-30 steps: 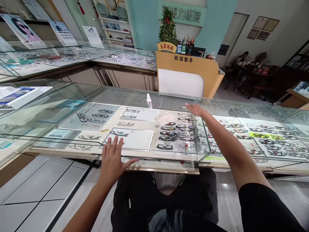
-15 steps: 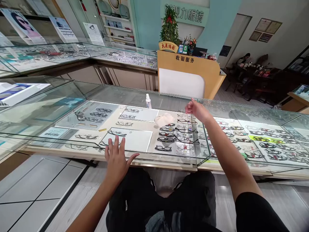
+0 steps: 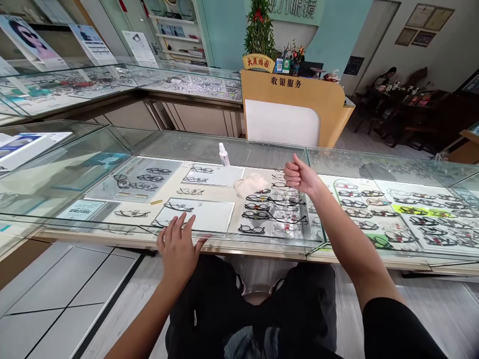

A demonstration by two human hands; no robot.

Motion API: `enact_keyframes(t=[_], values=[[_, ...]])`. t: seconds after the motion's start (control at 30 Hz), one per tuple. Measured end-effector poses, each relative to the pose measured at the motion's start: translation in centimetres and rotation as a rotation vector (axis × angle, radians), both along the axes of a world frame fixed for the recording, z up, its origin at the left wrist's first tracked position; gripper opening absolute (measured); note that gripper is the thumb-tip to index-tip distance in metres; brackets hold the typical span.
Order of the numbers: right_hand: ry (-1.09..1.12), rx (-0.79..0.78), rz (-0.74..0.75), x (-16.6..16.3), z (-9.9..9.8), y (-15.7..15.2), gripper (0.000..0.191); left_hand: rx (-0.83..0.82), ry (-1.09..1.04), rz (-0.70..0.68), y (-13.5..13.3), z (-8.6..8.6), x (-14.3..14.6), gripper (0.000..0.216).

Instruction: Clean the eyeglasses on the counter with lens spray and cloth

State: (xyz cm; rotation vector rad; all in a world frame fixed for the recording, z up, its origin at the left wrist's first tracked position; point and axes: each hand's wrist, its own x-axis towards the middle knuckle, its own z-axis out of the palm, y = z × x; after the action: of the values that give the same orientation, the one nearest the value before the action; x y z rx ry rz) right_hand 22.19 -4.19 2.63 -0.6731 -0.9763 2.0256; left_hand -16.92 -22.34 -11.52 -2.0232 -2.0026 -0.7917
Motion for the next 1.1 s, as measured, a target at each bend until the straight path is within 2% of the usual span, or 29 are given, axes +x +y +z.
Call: enact_keyframes(t=[0.2,0.4,0.47,0.53,0.6,0.7,0.8,0.9,1.0,1.1], values=[[0.075,-0.066,0.006,0.0,-0.4,-0.6,0.058,-0.054,0.071,-0.003,-0.2,1.3,0.2,0.065],[0.044,-0.058,-0.008,-0.1,-0.4,-0.6,0.06,-0.219,0.169,-0.058,-0.2,3.3,-1.0,0.078],[0.041,-0.041,-0.008,-0.2,-0.4,-0.7,0.06,-0.28,0.206,-0.101,0.0,4.5,-1.2,0.08],[0.029,-0.02,-0.009,-0.3,-0.5,-0.8,0.06,-0.3,0.186,-0.149,0.5,6.4,-0.7,0.073],[0.009,0.002,-0.019,-0.6,-0.6,-0.9,0.06,-0.313,0.088,-0.208,1.4,9.2,0.6,0.059],[-0.021,0.031,-0.026,-0.9,-0.8,-0.8,0.058,-0.409,-0.182,-0.307,3.3,13.6,3.7,0.046],[-0.046,0.046,-0.008,-1.0,-0.9,-0.7,0.056,-0.44,-0.396,-0.46,5.3,16.4,6.8,0.036],[-0.066,0.051,0.005,-0.9,-0.8,-0.7,0.057,-0.449,-0.59,-0.62,6.9,17.0,8.9,0.031],[-0.072,0.056,0.02,-0.8,-0.6,-0.7,0.058,-0.516,-0.831,-0.745,8.3,16.5,10.4,0.024],[-0.073,0.078,0.038,-0.9,-0.6,-0.8,0.058,-0.644,-1.118,-0.815,9.7,15.9,11.5,0.014]])
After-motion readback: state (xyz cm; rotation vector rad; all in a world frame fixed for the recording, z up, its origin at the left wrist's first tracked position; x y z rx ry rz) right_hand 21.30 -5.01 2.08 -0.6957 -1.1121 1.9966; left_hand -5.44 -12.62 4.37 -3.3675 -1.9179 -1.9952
